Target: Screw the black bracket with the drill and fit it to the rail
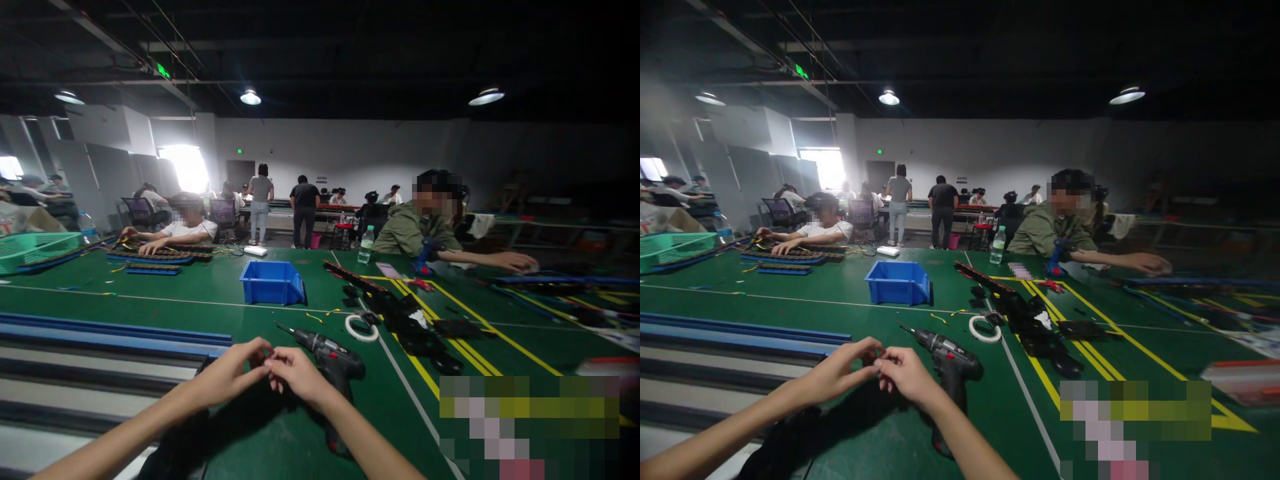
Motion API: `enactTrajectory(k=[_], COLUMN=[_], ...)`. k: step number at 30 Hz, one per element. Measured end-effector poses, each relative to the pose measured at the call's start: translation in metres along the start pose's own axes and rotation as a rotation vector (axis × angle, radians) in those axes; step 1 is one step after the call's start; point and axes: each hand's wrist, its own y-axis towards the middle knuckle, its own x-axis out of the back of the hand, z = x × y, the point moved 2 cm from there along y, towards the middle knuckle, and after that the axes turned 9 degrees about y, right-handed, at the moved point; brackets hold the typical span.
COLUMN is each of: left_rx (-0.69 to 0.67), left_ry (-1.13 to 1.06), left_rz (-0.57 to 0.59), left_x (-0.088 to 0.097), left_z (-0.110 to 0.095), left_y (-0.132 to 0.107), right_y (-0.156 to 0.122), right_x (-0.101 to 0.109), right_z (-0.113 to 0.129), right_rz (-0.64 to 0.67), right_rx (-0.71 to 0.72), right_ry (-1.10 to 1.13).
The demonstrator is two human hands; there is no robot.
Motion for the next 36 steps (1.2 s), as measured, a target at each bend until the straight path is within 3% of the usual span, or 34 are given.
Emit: enactTrajectory(k=[5,15,19,23,25,27,30,36], left_rx=[-0.044,-0.031,0.028,0.026,0.03,0.048,0.075,0.116], left_ry=[0.013,0.146,0.214,0.279,0.286,0.283,0.269,0.245], left_rz=[-0.056,-0.118,-0.287,-0.398,-0.408,-0.422,-0.423,-0.372], left_x=[-0.02,-0.028,-0.016,0.001,0.007,0.01,0.011,0.012], left_z=[0.013,0.03,0.041,0.047,0.049,0.052,0.058,0.064], left_y=[0.003,-0.01,-0.013,-0.012,-0.009,-0.007,-0.004,-0.004], right_y=[-0.003,-0.003,-0.002,-0.006,-0.008,-0.009,-0.009,-0.006], right_x=[0.005,0.007,0.02,0.056,0.074,0.087,0.093,0.092], right_z=[-0.008,-0.012,0.0,0.02,0.018,0.009,-0.003,-0.002], right_rz=[-0.038,-0.002,-0.15,-0.479,-0.555,-0.546,-0.508,-0.509], right_rx=[-0.076,-0.103,-0.016,0.239,0.199,0.063,-0.064,-0.098], right_ry=[0.118,0.1,-0.18,-0.796,-1.112,-1.313,-1.427,-1.437])
